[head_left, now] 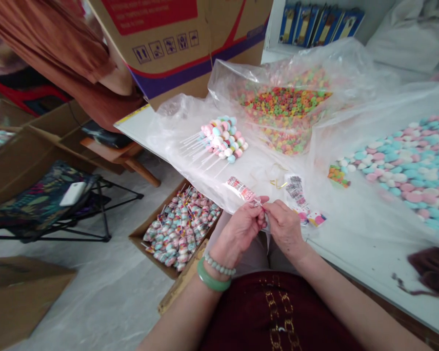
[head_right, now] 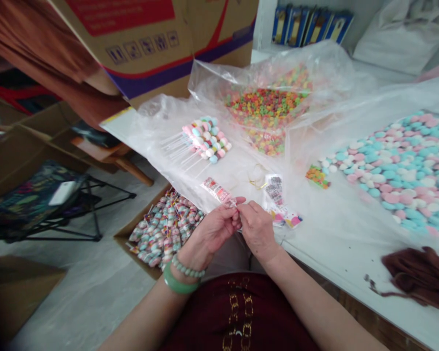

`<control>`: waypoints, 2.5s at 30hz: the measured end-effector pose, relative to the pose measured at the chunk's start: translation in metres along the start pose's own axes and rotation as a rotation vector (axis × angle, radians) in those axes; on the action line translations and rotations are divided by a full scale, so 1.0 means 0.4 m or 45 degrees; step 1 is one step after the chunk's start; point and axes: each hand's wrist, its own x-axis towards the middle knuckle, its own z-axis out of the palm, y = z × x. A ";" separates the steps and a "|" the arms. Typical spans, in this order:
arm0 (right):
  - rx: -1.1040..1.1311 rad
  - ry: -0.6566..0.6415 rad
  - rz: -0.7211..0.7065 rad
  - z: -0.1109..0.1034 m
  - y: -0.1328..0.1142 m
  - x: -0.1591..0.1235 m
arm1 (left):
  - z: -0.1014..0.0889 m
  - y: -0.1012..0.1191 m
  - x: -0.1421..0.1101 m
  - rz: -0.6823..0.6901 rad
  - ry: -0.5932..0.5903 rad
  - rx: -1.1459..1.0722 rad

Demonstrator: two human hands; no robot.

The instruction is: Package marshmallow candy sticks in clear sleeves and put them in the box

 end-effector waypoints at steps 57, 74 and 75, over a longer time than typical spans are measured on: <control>-0.531 -0.757 -0.071 -0.005 0.102 0.270 | -0.117 0.092 0.086 0.461 0.557 0.490; -0.590 -0.334 -0.058 -0.066 0.132 0.249 | -0.116 0.087 0.099 0.496 0.661 0.550; -0.489 -0.303 -0.016 -0.075 0.137 0.249 | -0.115 0.089 0.097 0.498 0.655 0.544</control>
